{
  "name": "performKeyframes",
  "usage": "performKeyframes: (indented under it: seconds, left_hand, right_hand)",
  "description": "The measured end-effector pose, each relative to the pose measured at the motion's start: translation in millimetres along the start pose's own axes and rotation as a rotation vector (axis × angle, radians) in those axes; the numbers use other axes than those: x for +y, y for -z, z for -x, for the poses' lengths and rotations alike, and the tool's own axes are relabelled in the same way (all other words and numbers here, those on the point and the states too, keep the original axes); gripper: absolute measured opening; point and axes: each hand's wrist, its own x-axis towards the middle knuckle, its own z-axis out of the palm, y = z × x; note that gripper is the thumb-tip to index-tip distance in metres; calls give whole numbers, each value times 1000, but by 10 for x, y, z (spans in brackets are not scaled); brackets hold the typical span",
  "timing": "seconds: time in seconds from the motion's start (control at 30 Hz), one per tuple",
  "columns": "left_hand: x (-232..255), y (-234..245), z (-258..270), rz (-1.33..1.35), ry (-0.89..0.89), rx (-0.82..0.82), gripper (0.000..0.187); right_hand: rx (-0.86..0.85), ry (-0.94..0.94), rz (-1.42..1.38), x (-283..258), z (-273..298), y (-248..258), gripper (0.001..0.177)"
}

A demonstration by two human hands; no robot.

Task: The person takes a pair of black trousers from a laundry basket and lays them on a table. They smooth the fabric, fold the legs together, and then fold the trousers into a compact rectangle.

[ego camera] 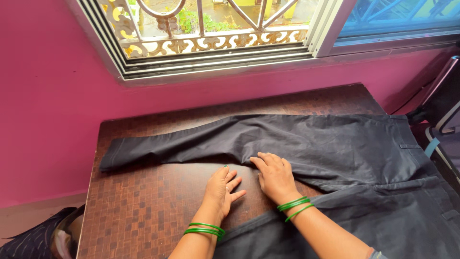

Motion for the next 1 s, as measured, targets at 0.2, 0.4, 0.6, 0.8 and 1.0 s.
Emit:
performKeyframes:
  seconds: [0.2, 0.4, 0.6, 0.8, 1.0]
  left_hand:
    - [-136, -83, -276, 52, 104, -89, 73]
    - [-131, -281, -495, 260, -11, 83, 60]
    - [146, 72, -677, 712, -310, 152, 46]
    - [555, 444, -471, 766, -375, 160, 52]
    - [807, 850, -274, 767, -476, 176, 52]
  right_hand:
    - [-113, -58, -43, 128, -269, 6, 9]
    - [13, -52, -275, 103, -356, 322, 8]
    - [-69, -35, -363, 97, -297, 403, 10]
    - [-157, 25, -270, 80, -171, 221, 11]
    - [-80, 257, -173, -27, -121, 105, 49]
